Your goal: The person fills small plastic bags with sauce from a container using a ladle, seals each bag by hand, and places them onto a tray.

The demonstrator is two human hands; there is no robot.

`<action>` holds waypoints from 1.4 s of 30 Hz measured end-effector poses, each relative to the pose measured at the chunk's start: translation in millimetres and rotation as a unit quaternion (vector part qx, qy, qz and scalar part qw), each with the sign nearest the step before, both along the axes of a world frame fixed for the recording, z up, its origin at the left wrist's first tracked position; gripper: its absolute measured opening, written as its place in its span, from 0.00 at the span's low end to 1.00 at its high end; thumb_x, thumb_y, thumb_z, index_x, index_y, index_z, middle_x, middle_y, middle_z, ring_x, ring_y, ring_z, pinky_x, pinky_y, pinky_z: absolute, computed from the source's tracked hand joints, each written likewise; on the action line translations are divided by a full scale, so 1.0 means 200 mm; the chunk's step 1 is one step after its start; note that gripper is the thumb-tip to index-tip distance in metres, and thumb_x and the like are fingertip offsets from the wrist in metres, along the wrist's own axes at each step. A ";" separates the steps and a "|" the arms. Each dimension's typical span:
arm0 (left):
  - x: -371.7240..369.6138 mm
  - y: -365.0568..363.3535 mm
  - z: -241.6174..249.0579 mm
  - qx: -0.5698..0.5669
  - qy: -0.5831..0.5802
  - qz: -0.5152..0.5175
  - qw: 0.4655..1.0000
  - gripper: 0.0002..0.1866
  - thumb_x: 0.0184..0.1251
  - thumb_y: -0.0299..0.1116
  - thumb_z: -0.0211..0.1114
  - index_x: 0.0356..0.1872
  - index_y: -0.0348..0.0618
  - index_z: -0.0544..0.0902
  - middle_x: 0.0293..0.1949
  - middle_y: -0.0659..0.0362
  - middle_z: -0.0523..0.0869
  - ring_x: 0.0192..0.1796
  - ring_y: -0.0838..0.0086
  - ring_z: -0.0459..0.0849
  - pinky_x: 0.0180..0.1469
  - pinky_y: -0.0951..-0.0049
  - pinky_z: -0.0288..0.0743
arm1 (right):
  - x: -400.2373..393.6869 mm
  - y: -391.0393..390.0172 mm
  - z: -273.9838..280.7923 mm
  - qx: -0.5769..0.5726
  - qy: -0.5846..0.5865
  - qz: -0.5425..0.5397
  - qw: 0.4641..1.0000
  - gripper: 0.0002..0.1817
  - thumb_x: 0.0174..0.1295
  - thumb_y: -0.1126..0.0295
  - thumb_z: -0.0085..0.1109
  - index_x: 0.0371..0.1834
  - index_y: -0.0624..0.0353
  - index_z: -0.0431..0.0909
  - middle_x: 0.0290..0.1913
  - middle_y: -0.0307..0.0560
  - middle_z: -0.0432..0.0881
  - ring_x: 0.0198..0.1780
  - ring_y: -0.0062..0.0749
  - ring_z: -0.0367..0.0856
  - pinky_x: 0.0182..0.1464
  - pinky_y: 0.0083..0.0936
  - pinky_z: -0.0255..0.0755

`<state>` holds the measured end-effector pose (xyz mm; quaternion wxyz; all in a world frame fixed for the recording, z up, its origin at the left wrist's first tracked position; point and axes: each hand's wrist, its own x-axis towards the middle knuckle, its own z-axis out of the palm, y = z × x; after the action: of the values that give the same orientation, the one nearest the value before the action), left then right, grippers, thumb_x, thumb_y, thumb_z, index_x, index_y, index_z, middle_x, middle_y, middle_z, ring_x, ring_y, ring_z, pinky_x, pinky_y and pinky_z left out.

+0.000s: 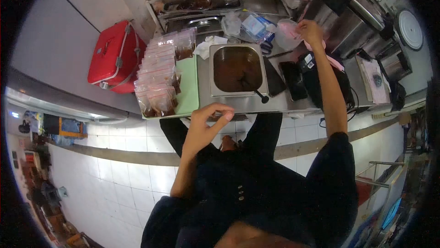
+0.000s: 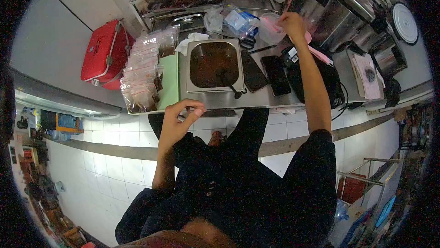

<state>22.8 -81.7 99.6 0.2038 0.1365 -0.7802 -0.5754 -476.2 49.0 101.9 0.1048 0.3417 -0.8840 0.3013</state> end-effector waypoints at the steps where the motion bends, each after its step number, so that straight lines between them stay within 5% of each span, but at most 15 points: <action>1: 0.00 0.01 0.00 -0.004 0.003 -0.006 1.000 0.10 0.72 0.33 0.71 0.47 0.38 0.89 0.41 0.57 0.94 0.43 0.76 0.88 0.49 0.73 0.77 | -0.09 -0.01 -0.04 -0.016 -0.062 0.015 0.998 0.09 0.54 0.64 0.75 0.34 0.55 0.91 0.32 0.44 0.91 0.35 0.36 0.90 0.40 0.32 0.80; 2: 0.01 0.01 0.00 -0.010 0.005 -0.010 1.000 0.10 0.72 0.33 0.71 0.48 0.39 0.90 0.42 0.57 0.94 0.43 0.76 0.88 0.49 0.73 0.77 | -0.19 -0.02 -0.09 -0.032 -0.125 0.033 0.991 0.10 0.54 0.63 0.77 0.34 0.55 0.91 0.31 0.43 0.91 0.34 0.34 0.90 0.40 0.32 0.80; 3: 0.02 0.01 0.00 -0.016 0.006 -0.013 1.000 0.10 0.72 0.33 0.71 0.48 0.39 0.90 0.42 0.57 0.94 0.43 0.76 0.88 0.48 0.73 0.77 | -0.31 -0.02 -0.12 -0.084 -0.002 0.084 0.993 0.11 0.52 0.61 0.79 0.34 0.54 0.92 0.30 0.42 0.91 0.34 0.30 0.89 0.40 0.31 0.79; 6: 0.05 0.00 -0.02 0.002 -0.009 -0.012 1.000 0.10 0.71 0.33 0.71 0.47 0.40 0.90 0.43 0.58 0.94 0.43 0.75 0.88 0.49 0.73 0.76 | -0.44 -0.04 -0.04 -0.104 -0.065 -0.008 0.992 0.08 0.56 0.69 0.76 0.36 0.58 0.91 0.36 0.44 0.93 0.39 0.25 0.90 0.44 0.24 0.79; 10: 0.07 -0.01 -0.03 0.000 -0.013 -0.008 1.000 0.09 0.72 0.32 0.70 0.47 0.39 0.90 0.43 0.58 0.93 0.44 0.75 0.88 0.49 0.73 0.77 | -0.13 -0.02 0.15 -0.026 0.027 -0.038 0.999 0.10 0.60 0.65 0.75 0.41 0.57 0.92 0.37 0.43 0.93 0.40 0.24 0.90 0.46 0.23 0.79; 13: 0.06 -0.02 -0.02 -0.002 0.005 -0.017 1.000 0.09 0.72 0.31 0.70 0.47 0.37 0.89 0.43 0.56 0.93 0.46 0.74 0.89 0.50 0.72 0.79 | 0.11 0.04 0.35 -0.173 0.059 -0.080 0.980 0.12 0.62 0.58 0.75 0.38 0.54 0.93 0.35 0.43 0.93 0.37 0.30 0.89 0.43 0.27 0.78; 17: 0.00 0.02 -0.04 0.039 0.057 -0.014 0.998 0.09 0.73 0.30 0.70 0.47 0.36 0.89 0.43 0.53 0.92 0.50 0.72 0.91 0.52 0.68 0.83 | 0.74 0.03 0.39 -0.150 0.076 0.185 0.968 0.10 0.72 0.69 0.63 0.47 0.64 0.88 0.43 0.50 0.89 0.44 0.36 0.86 0.50 0.30 0.77; 19: -0.04 0.06 -0.05 -0.001 0.145 0.012 0.989 0.11 0.72 0.32 0.72 0.49 0.37 0.89 0.43 0.53 0.92 0.47 0.67 0.91 0.51 0.67 0.84 | 1.21 0.00 0.37 -0.098 -0.059 0.196 0.974 0.08 0.72 0.74 0.60 0.44 0.66 0.86 0.43 0.51 0.86 0.47 0.42 0.84 0.55 0.33 0.74; 20: -0.05 0.08 0.02 -0.020 0.166 0.055 0.984 0.11 0.72 0.33 0.72 0.48 0.38 0.89 0.44 0.52 0.92 0.46 0.64 0.91 0.50 0.66 0.83 | 1.37 -0.02 0.33 -0.129 0.044 0.275 0.952 0.07 0.70 0.74 0.63 0.43 0.68 0.86 0.44 0.51 0.87 0.45 0.42 0.84 0.53 0.33 0.75; 21: -0.08 0.10 0.03 -0.029 0.235 0.102 0.966 0.10 0.71 0.33 0.73 0.46 0.37 0.90 0.43 0.52 0.92 0.46 0.63 0.90 0.50 0.65 0.82 | 1.54 -0.04 0.39 -0.052 -0.007 0.257 0.965 0.06 0.66 0.77 0.66 0.41 0.69 0.87 0.42 0.51 0.87 0.42 0.39 0.86 0.47 0.31 0.78; 22: -0.06 0.09 0.03 -0.060 0.298 0.172 0.937 0.09 0.69 0.31 0.74 0.44 0.37 0.90 0.43 0.52 0.91 0.46 0.64 0.90 0.51 0.65 0.82 | 1.60 -0.08 0.22 -0.129 -0.055 0.373 0.917 0.05 0.63 0.80 0.69 0.41 0.68 0.89 0.40 0.52 0.87 0.38 0.37 0.85 0.39 0.29 0.77; 24: -0.02 0.10 0.04 -0.013 0.322 0.202 0.925 0.10 0.70 0.33 0.73 0.37 0.36 0.85 0.42 0.54 0.87 0.44 0.66 0.87 0.48 0.66 0.79 | 1.75 -0.11 0.19 -0.177 -0.108 0.336 0.919 0.08 0.62 0.83 0.70 0.44 0.67 0.90 0.40 0.52 0.88 0.38 0.33 0.85 0.37 0.25 0.77; 29: 0.13 0.03 0.00 0.019 0.248 0.223 0.942 0.10 0.71 0.33 0.73 0.42 0.35 0.89 0.41 0.55 0.92 0.45 0.70 0.89 0.47 0.68 0.82 | 1.81 -0.22 0.08 -0.168 -0.223 0.357 0.892 0.03 0.62 0.85 0.69 0.37 0.69 0.85 0.39 0.48 0.86 0.43 0.30 0.84 0.41 0.25 0.80; 35: 0.20 -0.02 -0.07 0.007 0.249 0.220 0.943 0.09 0.67 0.32 0.72 0.40 0.37 0.87 0.35 0.52 0.90 0.38 0.66 0.90 0.40 0.66 0.79 | 1.84 -0.24 0.12 -0.123 -0.284 0.397 0.864 0.04 0.62 0.85 0.70 0.39 0.69 0.86 0.39 0.48 0.87 0.40 0.27 0.84 0.38 0.22 0.81; 42: 0.14 -0.05 -0.06 -0.265 0.101 0.246 0.927 0.09 0.67 0.34 0.69 0.39 0.38 0.83 0.27 0.51 0.82 0.34 0.56 0.85 0.38 0.60 0.79 | 1.89 -0.26 0.06 -0.192 -0.217 0.342 0.894 0.02 0.65 0.84 0.67 0.40 0.69 0.85 0.37 0.46 0.84 0.38 0.26 0.83 0.39 0.22 0.80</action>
<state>51.5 -90.7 87.8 0.4454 0.2060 -0.8217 -0.2899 -98.8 -3.9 114.6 -0.1356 0.5219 -0.6387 0.5489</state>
